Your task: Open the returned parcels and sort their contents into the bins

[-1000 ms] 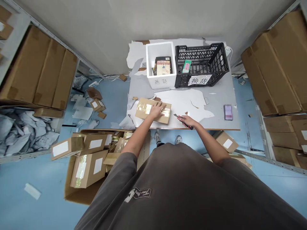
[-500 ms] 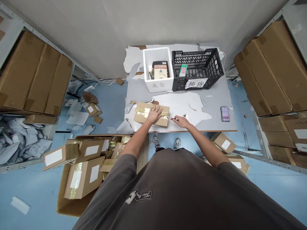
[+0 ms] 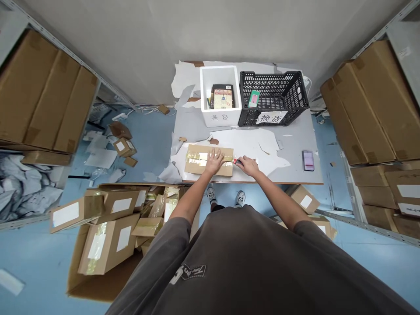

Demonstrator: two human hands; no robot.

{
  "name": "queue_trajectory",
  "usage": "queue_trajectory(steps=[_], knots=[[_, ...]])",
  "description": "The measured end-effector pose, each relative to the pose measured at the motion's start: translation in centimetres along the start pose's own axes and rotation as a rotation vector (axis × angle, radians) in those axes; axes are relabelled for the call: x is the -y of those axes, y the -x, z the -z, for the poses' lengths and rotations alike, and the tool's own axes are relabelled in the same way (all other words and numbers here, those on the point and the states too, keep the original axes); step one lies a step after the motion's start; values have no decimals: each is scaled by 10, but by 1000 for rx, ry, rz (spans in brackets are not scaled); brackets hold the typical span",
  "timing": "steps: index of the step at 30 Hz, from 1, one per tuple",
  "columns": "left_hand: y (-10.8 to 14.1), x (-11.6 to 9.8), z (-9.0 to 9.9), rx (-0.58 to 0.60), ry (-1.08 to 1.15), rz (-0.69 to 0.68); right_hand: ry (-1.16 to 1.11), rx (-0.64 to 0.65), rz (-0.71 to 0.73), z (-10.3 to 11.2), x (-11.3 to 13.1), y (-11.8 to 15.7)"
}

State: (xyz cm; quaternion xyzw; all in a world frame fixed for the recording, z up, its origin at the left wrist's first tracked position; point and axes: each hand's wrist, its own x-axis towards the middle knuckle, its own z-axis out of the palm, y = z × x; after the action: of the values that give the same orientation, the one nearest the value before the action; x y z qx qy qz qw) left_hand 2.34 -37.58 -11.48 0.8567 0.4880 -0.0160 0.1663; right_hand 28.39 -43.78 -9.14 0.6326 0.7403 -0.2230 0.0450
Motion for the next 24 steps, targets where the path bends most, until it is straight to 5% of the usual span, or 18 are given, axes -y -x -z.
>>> queue_trajectory(steps=[7, 10, 15, 20, 24], knots=[[3, -4, 6, 16, -19, -15, -58, 0, -4, 14, -13, -9], [5, -5, 6, -24, -16, -3, -169, -87, -121, 7, -26, 1], [8, -4, 3, -53, -6, 42, -632, -287, -439, -17, -48, 23], [9, -3, 2, -18, -19, 58, -1116, -263, -587, -35, -52, 23], [9, -3, -1, -30, -5, 69, -964, -271, -646, -41, -72, 14]])
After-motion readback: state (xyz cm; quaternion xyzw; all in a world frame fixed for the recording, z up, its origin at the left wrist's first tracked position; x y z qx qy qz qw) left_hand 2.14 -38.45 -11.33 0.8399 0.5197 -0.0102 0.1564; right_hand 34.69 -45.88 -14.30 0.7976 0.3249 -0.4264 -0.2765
